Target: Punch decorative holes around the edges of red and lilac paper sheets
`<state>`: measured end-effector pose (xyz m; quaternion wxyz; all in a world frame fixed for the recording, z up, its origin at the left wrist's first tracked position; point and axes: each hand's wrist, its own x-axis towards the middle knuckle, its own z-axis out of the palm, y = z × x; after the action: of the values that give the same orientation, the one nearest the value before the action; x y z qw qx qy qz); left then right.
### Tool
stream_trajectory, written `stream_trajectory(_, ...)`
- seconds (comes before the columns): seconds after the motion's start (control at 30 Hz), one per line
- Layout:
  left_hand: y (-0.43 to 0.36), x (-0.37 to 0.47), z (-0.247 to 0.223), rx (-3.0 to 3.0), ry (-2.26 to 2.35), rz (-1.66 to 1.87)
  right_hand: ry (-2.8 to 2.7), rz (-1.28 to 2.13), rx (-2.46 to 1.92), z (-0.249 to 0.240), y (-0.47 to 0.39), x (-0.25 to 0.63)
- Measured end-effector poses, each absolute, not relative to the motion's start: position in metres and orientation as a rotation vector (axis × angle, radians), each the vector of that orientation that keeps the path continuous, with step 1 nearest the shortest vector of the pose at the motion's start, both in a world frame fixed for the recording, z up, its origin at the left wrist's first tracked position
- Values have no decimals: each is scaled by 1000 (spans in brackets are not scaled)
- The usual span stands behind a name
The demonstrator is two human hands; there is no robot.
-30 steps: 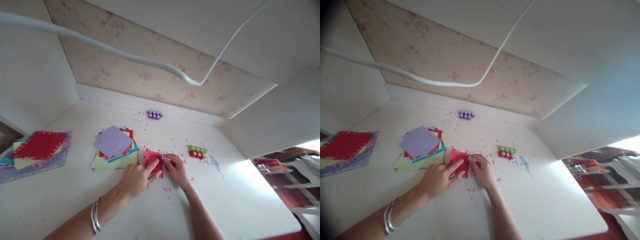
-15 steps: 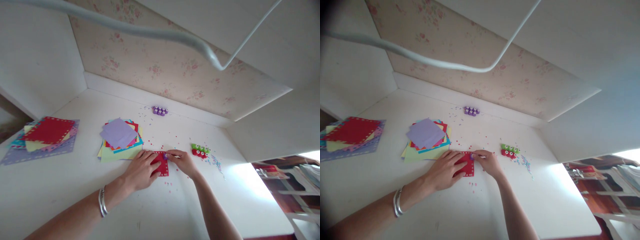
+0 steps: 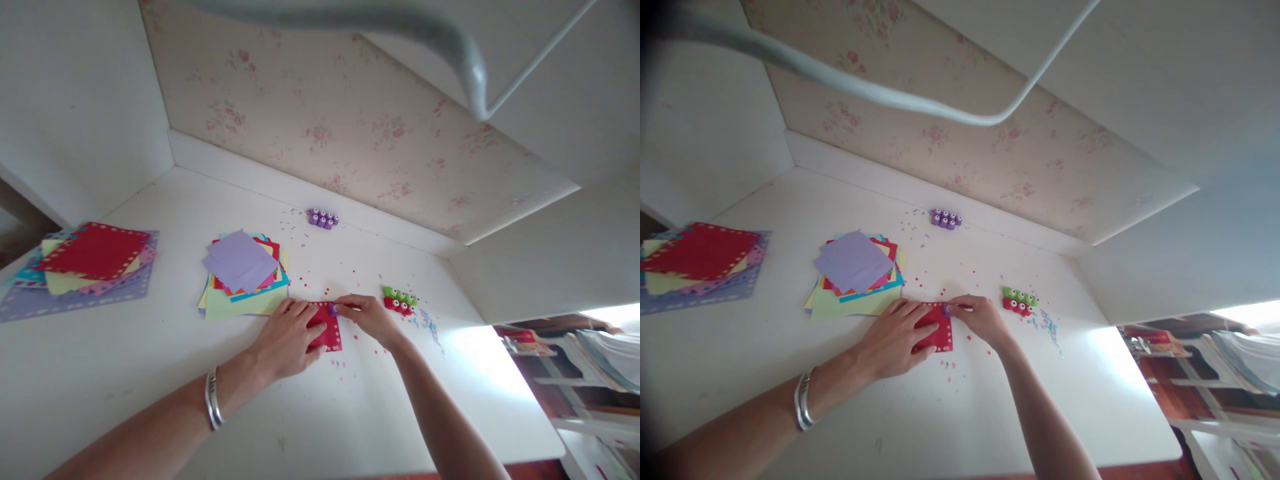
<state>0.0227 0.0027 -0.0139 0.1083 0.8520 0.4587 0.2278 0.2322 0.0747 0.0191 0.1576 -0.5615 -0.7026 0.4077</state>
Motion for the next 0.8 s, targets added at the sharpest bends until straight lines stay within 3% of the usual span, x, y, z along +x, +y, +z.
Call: stream_trajectory(0.8,2,22,-11,2483,1358,659,-1976,1263,-1690,27,78,226)
